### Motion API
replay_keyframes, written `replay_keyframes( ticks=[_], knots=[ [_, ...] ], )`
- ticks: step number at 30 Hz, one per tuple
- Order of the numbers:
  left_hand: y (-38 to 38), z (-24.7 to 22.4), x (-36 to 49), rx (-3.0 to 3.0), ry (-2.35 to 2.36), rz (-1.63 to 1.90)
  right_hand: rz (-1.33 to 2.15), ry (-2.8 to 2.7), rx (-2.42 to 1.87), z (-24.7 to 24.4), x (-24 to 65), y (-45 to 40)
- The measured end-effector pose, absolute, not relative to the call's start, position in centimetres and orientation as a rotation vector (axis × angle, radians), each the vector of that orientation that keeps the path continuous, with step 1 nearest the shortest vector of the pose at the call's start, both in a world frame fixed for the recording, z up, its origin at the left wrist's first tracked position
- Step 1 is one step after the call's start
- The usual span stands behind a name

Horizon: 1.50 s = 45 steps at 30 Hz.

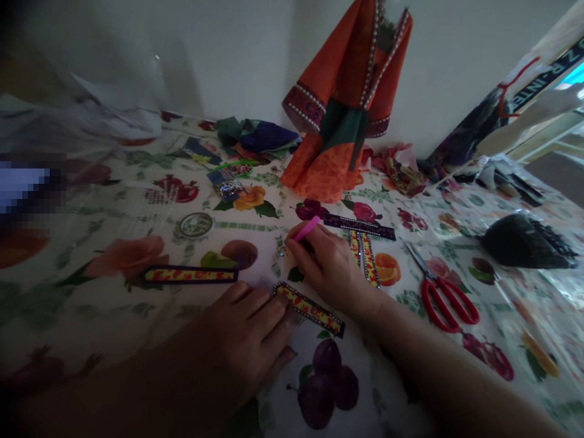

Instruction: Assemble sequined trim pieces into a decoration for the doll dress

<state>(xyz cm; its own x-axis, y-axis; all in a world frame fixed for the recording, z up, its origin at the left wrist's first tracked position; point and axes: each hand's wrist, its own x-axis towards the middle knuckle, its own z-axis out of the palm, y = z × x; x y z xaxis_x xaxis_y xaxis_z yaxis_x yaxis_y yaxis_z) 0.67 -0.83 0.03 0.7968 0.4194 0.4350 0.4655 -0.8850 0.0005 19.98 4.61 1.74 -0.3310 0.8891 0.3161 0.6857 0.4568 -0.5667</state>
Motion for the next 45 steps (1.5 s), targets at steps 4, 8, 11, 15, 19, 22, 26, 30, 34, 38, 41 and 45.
replay_keyframes(
  ticks=[4,8,11,15,19,22,26,30,34,38,41,45],
  knots=[
    [-0.8,-0.08,0.66,-2.882,-0.715,-0.656,0.468,-2.115,-1.317,1.67,19.95,4.65],
    [-0.75,-0.1,0.72,-2.883,-0.719,-0.657,0.472,-2.124,-1.324,1.79,19.93,4.57],
    [-0.79,-0.04,0.72,-2.88,-0.71,-0.638,0.446,-2.105,-1.317,1.9,19.93,4.5],
    [-0.87,-0.02,0.64,-2.881,-0.713,-0.641,0.513,-2.042,-1.342,1.94,19.99,4.39],
    [-0.87,-0.15,0.65,-2.885,-0.711,-0.648,0.663,-1.975,-1.377,2.12,20.08,4.16],
    [-0.82,-0.23,0.73,-2.888,-0.717,-0.636,0.706,-1.951,-1.361,2.42,20.15,3.94],
    [-0.79,-0.18,0.73,-2.893,-0.71,-0.631,0.717,-1.947,-1.362,2.64,20.27,3.88],
    [-0.89,-0.06,0.58,-2.894,-0.706,-0.625,0.733,-1.952,-1.372,2.3,20.28,4.21],
    [-0.96,-0.08,0.52,-2.88,-0.707,-0.62,0.676,-1.991,-1.358,1.96,20.22,4.43],
    [-0.92,-0.09,0.56,-2.877,-0.708,-0.636,0.571,-2.041,-1.334,1.89,20.18,4.43],
    [-0.89,-0.05,0.53,-2.894,-0.691,-0.618,0.496,-2.087,-1.308,1.83,20.16,4.46],
    [-0.88,-0.02,0.53,-2.886,-0.702,-0.62,0.402,-2.145,-1.262,1.78,20.06,4.47]
  ],
)
